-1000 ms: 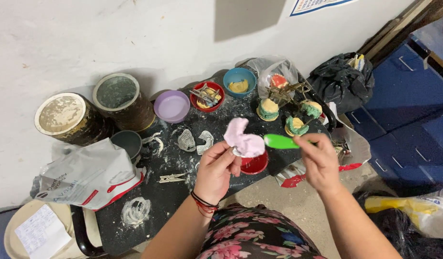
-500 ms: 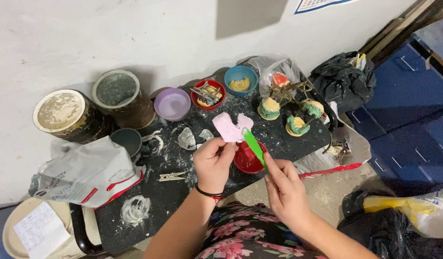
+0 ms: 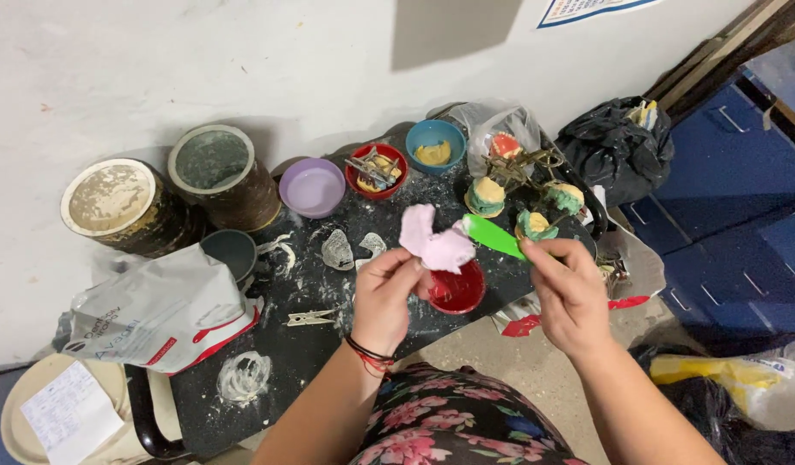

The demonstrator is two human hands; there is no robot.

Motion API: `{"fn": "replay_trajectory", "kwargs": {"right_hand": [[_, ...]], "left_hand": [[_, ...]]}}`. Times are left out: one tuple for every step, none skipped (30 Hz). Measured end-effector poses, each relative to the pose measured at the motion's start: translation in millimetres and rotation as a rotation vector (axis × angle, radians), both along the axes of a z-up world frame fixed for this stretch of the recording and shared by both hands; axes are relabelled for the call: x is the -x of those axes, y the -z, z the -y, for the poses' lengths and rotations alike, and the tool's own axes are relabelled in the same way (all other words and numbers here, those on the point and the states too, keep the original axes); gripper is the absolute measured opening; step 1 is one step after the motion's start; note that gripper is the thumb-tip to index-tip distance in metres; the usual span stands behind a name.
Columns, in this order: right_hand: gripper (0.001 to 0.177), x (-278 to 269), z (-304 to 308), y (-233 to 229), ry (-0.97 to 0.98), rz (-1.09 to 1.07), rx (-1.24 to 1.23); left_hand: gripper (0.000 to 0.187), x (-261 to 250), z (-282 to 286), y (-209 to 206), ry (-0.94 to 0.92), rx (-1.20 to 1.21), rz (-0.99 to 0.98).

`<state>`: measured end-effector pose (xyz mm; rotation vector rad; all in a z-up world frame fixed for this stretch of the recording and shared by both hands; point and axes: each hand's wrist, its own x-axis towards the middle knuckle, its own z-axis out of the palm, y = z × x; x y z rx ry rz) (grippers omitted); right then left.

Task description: The person pours a white powder from a bag into a red bowl and mixes it with a green spatula. They then apply the resulting pink paste onto a small, foil-wrapped object using the spatula.

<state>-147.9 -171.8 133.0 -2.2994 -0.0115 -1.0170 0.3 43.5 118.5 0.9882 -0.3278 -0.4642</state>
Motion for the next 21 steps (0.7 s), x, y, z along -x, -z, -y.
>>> {"fn": "replay_trajectory", "kwargs": {"right_hand": [[0.042,-2,2,11,0.002,0.001,0.000],[0.042,-4,4,22,-0.061,0.001,-0.053],[0.042,-7,6,33,-0.125,0.000,-0.107],[0.042,-7,2,29,-0.128,0.000,-0.106],[0.040,-6,-3,25,-0.156,0.002,-0.160],[0.039,-6,-9,21,-0.185,0.004,-0.217],[0.039,-4,-7,21,-0.188,0.003,-0.218],[0.040,-1,-5,22,-0.193,-0.034,-0.209],[0.041,2,-4,22,-0.197,-0.071,-0.200],[0.041,7,1,23,-0.196,-0.069,-0.201],[0.040,11,5,24,-0.179,-0.071,-0.195],[0.040,15,9,24,-0.162,-0.074,-0.188],[0.040,17,13,28,-0.161,-0.073,-0.188],[0.040,19,16,32,-0.143,-0.051,-0.215],[0.040,20,19,36,-0.124,-0.029,-0.242],[0.040,17,9,34,-0.121,-0.029,-0.243],[0.041,13,0,32,-0.140,0.023,-0.317],[0.043,10,-10,30,-0.154,0.076,-0.391],[0.043,3,-23,29,-0.147,0.077,-0.392],[0.045,-6,-34,28,-0.234,0.179,-0.545],[0.046,-14,-46,27,-0.323,0.283,-0.697]], "left_hand": [[0.013,2,1,0,0.002,0.000,0.001],[0.011,3,2,0,0.022,0.049,-0.032],[0.009,5,3,0,0.041,0.097,-0.065],[0.009,5,3,1,0.038,0.098,-0.065],[0.007,4,3,3,0.043,0.152,-0.101],[0.005,4,2,4,0.047,0.204,-0.138],[0.005,3,2,12,0.043,0.203,-0.138],[0.006,1,2,20,0.063,0.216,-0.156],[0.008,0,2,27,0.082,0.228,-0.173],[0.008,-2,1,27,0.084,0.227,-0.172],[0.010,-3,-1,26,0.086,0.247,-0.190],[0.012,-5,-2,25,0.088,0.268,-0.210],[0.012,-5,-3,22,0.089,0.268,-0.209],[0.010,-5,-3,18,0.071,0.287,-0.211],[0.008,-4,-3,15,0.052,0.307,-0.212],[0.008,-1,-2,10,0.056,0.306,-0.213],[0.010,2,0,5,0.082,0.297,-0.223],[0.012,6,2,-1,0.112,0.288,-0.233],[0.012,12,6,3,0.119,0.287,-0.234],[0.011,16,10,6,0.144,0.255,-0.240],[0.011,21,15,9,0.168,0.223,-0.246]]}}
